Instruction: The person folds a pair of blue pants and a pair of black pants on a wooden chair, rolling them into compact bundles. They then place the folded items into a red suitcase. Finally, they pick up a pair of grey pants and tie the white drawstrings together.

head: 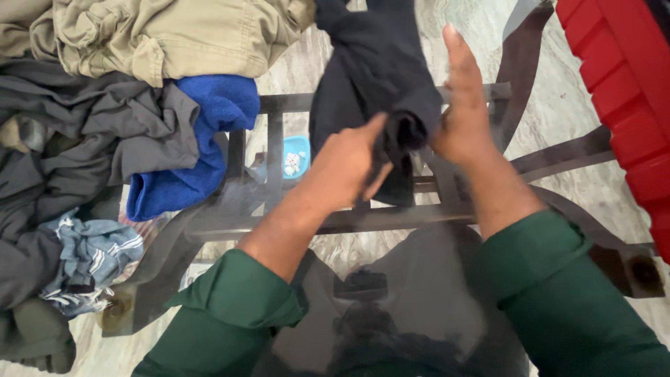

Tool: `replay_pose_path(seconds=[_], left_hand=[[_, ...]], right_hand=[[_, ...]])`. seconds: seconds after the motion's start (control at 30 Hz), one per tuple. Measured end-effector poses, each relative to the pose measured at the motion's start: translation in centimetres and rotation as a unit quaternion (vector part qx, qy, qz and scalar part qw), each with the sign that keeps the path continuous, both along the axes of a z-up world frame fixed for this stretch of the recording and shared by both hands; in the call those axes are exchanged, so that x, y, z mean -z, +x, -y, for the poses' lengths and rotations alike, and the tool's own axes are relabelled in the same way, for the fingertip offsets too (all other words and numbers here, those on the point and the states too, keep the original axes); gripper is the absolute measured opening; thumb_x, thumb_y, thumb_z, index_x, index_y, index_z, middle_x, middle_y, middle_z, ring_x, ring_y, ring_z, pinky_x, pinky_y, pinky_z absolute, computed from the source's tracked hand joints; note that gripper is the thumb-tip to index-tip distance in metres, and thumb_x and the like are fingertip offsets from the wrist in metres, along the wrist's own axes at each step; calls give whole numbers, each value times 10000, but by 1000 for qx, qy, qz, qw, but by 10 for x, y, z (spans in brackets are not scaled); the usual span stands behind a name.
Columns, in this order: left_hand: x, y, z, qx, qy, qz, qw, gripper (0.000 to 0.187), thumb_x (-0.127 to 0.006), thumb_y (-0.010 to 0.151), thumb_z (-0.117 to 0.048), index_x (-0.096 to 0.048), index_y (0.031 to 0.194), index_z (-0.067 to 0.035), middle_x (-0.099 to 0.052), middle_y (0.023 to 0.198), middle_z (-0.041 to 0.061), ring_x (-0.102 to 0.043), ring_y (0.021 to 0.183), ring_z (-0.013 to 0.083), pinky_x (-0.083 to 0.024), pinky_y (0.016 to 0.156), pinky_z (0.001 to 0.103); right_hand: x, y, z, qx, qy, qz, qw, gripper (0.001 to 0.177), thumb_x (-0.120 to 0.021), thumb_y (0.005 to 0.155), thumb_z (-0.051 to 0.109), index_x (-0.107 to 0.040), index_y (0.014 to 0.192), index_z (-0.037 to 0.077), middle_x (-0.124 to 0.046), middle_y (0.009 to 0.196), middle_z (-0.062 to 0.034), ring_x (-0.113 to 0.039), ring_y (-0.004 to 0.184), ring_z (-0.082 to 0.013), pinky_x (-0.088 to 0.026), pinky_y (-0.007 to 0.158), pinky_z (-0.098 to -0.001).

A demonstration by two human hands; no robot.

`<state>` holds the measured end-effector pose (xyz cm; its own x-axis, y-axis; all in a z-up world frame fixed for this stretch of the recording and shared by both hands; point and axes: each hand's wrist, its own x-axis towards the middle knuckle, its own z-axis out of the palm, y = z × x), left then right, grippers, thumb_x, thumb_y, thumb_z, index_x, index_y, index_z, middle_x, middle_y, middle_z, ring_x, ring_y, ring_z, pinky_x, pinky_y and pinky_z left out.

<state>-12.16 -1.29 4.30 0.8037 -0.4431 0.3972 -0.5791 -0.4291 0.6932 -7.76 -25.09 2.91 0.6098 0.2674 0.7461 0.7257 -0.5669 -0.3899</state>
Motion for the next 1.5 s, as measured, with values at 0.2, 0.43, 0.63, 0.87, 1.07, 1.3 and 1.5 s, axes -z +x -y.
replay_pose_path(seconds=[0.2,0.43,0.63,0.87,1.07,1.3,1.5], left_hand=[[-4,-12,-4,219,-93,-246,940,346,-773,895,-108,-645,1200,-7,-697,933,97,-605,872,167,-535,792,331],[29,-4,-44,447,-145,-149,870,414,-729,826,-93,-706,1238,-50,-660,1306,84,-621,1216,210,-498,1055,344],[27,-3,-74,189,-292,-497,795,508,-753,752,-71,-706,1237,72,-735,1215,171,-704,1097,310,-545,1000,421],[14,30,-83,5,-555,-505,661,423,-720,886,-181,-635,1223,60,-736,1075,174,-739,932,310,-617,874,475],[3,24,-82,-82,-337,-408,845,712,-735,816,-185,-471,1455,-15,-645,1315,121,-640,1165,233,-533,988,395],[-2,12,-93,30,-88,-276,957,1019,-853,686,-96,-324,1550,8,-500,1531,146,-458,1417,245,-352,1172,330],[-22,-12,-57,256,84,-256,928,941,-819,767,-209,-329,1546,-11,-540,1461,137,-503,1343,188,-375,1126,314]], right_hand=[[5,41,28,28,-326,110,939,618,-655,1083,-97,-431,1634,68,-337,1768,-42,-263,1646,-311,-287,1353,-491],[-21,2,11,-24,-386,-93,917,936,-720,509,-32,-650,1369,330,-301,1680,-98,-177,1556,-415,-198,1194,-633],[-23,4,14,23,-389,-152,908,608,-800,559,126,-703,1157,179,-641,1351,26,-504,1384,-265,-210,1191,-670],[-47,-15,19,314,-360,-315,820,439,-723,814,454,-747,1119,139,-736,1016,-178,-692,1004,-398,-556,831,-517],[-46,-35,27,235,-389,-357,816,766,-779,761,672,-705,1159,21,-714,1098,-253,-672,1063,-428,-543,911,-485],[-45,-41,88,192,-500,135,834,1211,-683,378,899,-532,1416,295,-637,1462,-111,-525,1361,-340,-424,1025,-458],[-57,-40,102,206,-498,-435,721,1452,-986,536,607,-208,1725,305,-651,1353,-179,-666,1172,-366,-536,975,-403]])
